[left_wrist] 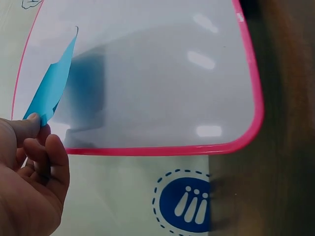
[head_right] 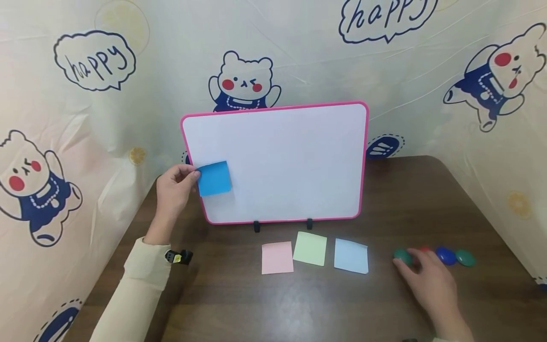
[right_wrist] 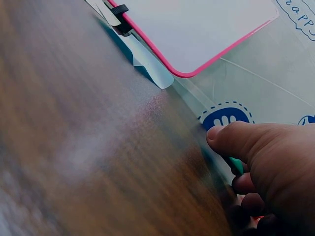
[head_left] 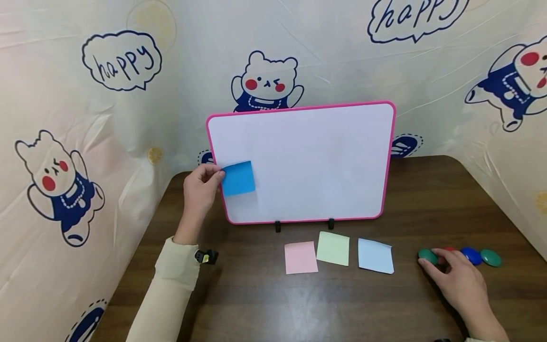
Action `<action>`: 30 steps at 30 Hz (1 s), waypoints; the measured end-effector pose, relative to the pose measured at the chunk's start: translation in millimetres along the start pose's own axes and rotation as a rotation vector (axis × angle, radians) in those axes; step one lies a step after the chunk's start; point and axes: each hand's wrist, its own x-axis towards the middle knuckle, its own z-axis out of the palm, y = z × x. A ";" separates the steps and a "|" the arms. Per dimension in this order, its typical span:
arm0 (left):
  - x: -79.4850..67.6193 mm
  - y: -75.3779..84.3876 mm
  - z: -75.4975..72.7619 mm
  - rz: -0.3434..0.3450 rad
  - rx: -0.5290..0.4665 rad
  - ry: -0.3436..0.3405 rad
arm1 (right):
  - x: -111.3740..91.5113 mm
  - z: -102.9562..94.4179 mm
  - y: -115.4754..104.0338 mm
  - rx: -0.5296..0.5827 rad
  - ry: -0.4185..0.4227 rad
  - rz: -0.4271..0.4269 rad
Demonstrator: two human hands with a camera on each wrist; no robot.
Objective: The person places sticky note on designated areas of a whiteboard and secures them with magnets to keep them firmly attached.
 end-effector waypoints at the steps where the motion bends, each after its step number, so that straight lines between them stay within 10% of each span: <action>1: 1.9 0.7 0.4 0.006 0.003 0.008 | 0.1 -0.2 -0.1 0.000 -0.003 0.002; 30: 35.3 24.6 7.2 0.054 0.017 0.140 | 0.0 -1.5 -1.2 0.009 -0.019 0.001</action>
